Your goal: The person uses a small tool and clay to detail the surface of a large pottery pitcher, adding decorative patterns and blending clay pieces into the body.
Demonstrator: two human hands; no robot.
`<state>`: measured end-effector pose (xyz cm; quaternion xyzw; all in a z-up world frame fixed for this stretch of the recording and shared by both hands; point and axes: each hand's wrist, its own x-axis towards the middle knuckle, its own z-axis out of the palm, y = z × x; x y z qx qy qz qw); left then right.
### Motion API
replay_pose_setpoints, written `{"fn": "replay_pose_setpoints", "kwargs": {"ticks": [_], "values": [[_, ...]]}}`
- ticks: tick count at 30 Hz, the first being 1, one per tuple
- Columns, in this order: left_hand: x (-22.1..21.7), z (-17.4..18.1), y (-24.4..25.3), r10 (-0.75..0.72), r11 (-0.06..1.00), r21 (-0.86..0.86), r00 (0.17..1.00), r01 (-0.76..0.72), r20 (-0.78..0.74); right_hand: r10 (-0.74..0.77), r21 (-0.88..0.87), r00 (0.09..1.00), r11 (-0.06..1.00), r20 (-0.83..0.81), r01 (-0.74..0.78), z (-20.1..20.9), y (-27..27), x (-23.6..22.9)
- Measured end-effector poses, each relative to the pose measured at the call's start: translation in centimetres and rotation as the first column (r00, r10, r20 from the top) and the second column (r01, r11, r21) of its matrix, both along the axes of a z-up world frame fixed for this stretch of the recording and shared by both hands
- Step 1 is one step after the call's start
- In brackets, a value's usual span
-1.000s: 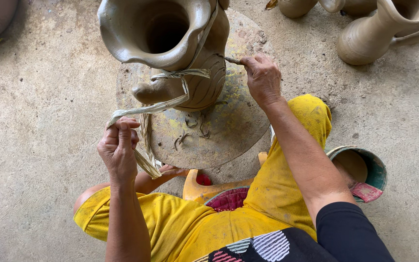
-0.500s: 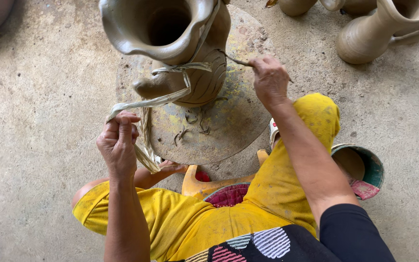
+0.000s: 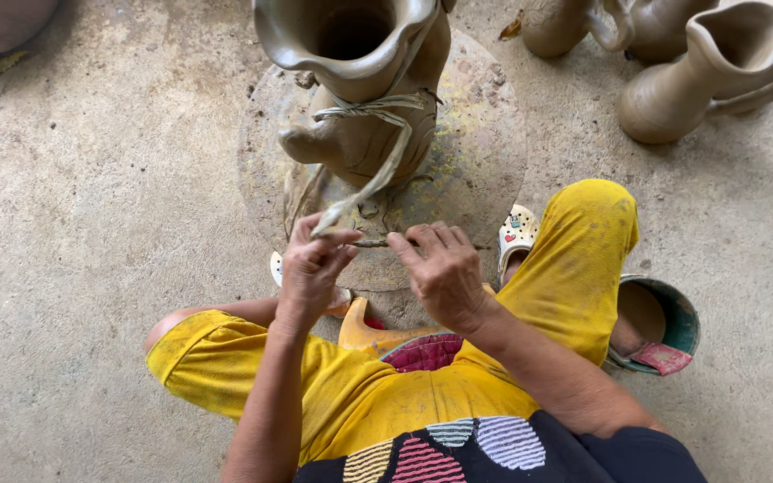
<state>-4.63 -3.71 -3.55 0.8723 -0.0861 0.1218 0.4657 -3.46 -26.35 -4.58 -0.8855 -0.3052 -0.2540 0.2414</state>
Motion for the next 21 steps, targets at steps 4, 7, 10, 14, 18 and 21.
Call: {"fn": "replay_pose_setpoints", "kwargs": {"ticks": [4,7,10,14,18,21], "values": [[-0.3,-0.7,0.6,0.040,0.998,0.043,0.999,-0.041,0.034,-0.008,0.006,0.994,1.000,0.105,0.007,0.2,-0.3,0.3],[0.6,-0.9,2.4,0.196,0.978,-0.038,0.968,-0.204,-0.157,0.010,0.255,0.999,0.967,-0.034,-0.001,-1.2,-2.3,1.8],[0.7,-0.2,3.3,0.134,0.985,-0.108,0.991,-0.131,0.015,0.215,0.594,0.591,0.558,-0.778,0.580,-4.3,-4.8,6.9],[1.2,1.0,3.2,0.183,0.946,-0.265,0.982,-0.189,-0.046,0.545,0.669,0.488,0.196,-0.682,0.717,-7.7,-6.0,15.5],[1.7,1.9,4.7,0.259,0.917,-0.313,0.966,-0.247,-0.004,0.613,0.560,0.386,0.112,-0.689,0.821,-8.0,-3.9,20.1],[1.6,2.0,5.9,0.279,0.927,-0.255,0.960,-0.276,-0.026,0.584,0.579,0.413,0.123,-0.699,0.806,-8.5,-2.4,21.5]]}}
